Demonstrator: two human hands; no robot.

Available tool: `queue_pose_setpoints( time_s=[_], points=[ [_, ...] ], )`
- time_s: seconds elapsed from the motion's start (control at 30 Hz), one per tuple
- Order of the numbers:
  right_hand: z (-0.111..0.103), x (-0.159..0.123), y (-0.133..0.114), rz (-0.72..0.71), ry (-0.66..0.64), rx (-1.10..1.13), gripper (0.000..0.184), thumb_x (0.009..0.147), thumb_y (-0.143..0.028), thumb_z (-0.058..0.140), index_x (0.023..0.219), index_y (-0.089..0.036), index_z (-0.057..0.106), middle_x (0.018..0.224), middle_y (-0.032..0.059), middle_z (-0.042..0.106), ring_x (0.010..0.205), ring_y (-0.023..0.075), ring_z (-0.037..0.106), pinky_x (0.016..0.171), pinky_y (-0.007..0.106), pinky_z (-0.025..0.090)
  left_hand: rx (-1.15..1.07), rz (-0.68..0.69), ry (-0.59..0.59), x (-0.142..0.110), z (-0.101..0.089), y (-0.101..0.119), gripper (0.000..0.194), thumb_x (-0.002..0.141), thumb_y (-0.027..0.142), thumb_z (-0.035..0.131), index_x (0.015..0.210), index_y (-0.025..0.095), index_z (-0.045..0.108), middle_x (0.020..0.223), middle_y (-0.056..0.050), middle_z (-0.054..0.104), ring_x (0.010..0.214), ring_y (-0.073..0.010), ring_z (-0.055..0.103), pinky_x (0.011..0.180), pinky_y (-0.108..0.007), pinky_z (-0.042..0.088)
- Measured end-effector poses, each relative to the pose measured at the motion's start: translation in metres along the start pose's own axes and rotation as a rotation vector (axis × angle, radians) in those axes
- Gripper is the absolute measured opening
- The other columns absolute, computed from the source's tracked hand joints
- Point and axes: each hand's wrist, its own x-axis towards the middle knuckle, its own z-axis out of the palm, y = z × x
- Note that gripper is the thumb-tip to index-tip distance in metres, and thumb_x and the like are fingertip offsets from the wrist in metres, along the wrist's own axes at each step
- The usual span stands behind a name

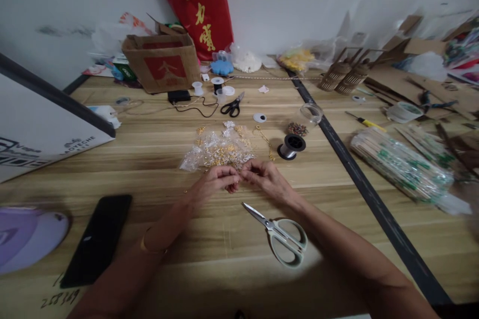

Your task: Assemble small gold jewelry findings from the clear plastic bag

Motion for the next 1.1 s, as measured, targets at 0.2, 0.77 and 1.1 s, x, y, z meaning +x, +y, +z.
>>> queue_pose_setpoints(
  time_s=[0.2,0.77,1.1],
  points=[
    [0.0,-0.001,-0.004,0.0,-0.004,-0.009,0.032,0.086,-0.046,0.057,0.075,-0.015,0.056,0.065,-0.0032,0.047,0.061,0.0099,0.041,0.057,0.023,0.032,0.056,0.042,0.047,0.001,0.0,-0.002,0.025,0.074,0.037,0.072,0.077,0.014,0.063,0.065,0.0,0.063,0.059,-0.0102,0.057,0.059,-0.023,0.046],
    [0.004,-0.001,0.001,0.086,-0.165,0.271,0.019,0.085,-0.031,0.06,0.094,-0.014,0.06,0.081,0.0033,0.065,0.068,0.0108,0.058,0.063,0.023,0.046,0.07,0.087,0.05,0.0,-0.003,0.008,0.025,0.079,0.038,0.068,0.077,0.014,0.061,0.07,-0.004,0.069,0.062,-0.012,0.061,0.061,-0.023,0.047],
    [0.002,0.0,0.002,0.056,-0.066,0.128,0.022,0.084,-0.036,0.061,0.086,-0.014,0.063,0.071,0.0002,0.06,0.06,0.0098,0.048,0.056,0.022,0.037,0.024,0.078,0.051,0.001,-0.007,0.0,0.024,0.079,0.037,0.068,0.08,0.014,0.061,0.073,-0.002,0.068,0.062,-0.0102,0.059,0.06,-0.022,0.047]
  ],
)
